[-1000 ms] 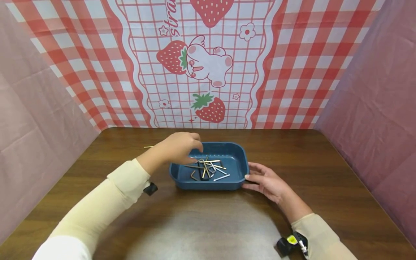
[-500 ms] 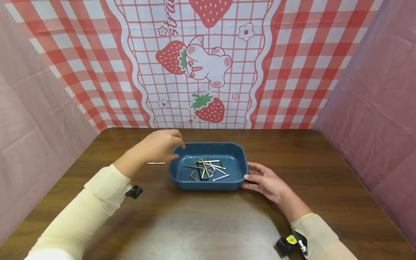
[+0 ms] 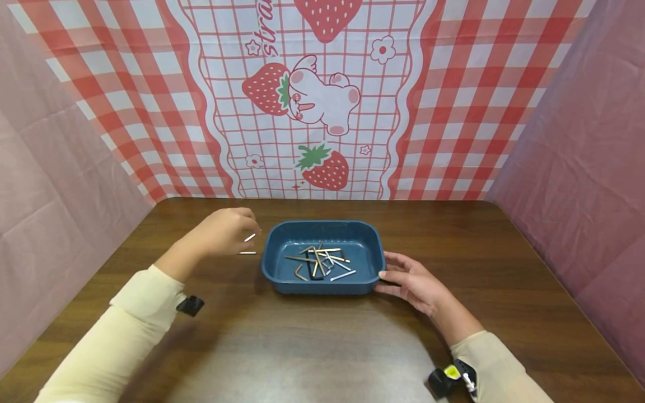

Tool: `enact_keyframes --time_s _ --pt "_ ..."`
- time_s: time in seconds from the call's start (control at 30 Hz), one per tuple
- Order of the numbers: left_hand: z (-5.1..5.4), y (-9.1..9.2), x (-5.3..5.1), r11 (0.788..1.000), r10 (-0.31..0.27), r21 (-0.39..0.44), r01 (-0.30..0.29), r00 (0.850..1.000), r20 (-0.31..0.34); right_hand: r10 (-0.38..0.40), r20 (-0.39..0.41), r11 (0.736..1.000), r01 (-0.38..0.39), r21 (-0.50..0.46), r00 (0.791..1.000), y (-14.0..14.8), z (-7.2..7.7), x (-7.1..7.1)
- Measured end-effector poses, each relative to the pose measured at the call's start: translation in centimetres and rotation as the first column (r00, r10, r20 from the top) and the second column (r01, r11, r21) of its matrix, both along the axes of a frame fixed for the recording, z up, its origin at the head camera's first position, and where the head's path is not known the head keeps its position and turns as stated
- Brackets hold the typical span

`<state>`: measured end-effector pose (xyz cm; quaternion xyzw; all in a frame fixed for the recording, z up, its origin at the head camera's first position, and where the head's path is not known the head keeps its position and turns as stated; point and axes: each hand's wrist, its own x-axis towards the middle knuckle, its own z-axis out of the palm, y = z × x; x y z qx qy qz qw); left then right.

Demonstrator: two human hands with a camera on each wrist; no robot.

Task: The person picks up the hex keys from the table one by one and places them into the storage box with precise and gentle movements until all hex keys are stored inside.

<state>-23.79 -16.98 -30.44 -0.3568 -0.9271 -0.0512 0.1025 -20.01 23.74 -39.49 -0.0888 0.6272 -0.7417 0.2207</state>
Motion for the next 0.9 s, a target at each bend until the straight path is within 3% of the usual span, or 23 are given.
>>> enact_keyframes --time_s 0.23,0.47,0.73,0.9 --pt "-1.5 -1.4 -0.2 1.0 0.017 -0.003 -0.016 0.998 0.055 0.008 -0.017 1.0 -0.008 -0.018 1.0 0.2 -0.2 -0.1" --pt "-3.3 -2.7 -1.1 1.0 0.024 -0.021 -0.022 0.994 0.104 0.018 -0.027 0.999 -0.019 -0.03 0.999 0.2 -0.4 -0.2" --pt "-4.8 -3.4 -2.6 0.995 0.087 -0.061 -0.075 0.971 0.223 0.015 -0.026 0.999 -0.016 -0.048 1.0 0.1 -0.5 -0.4" --pt "-5.7 -3.6 -3.5 0.995 0.088 -0.072 -0.072 0.966 0.244 0.015 -0.019 0.999 -0.016 -0.047 1.0 0.1 -0.5 -0.4"
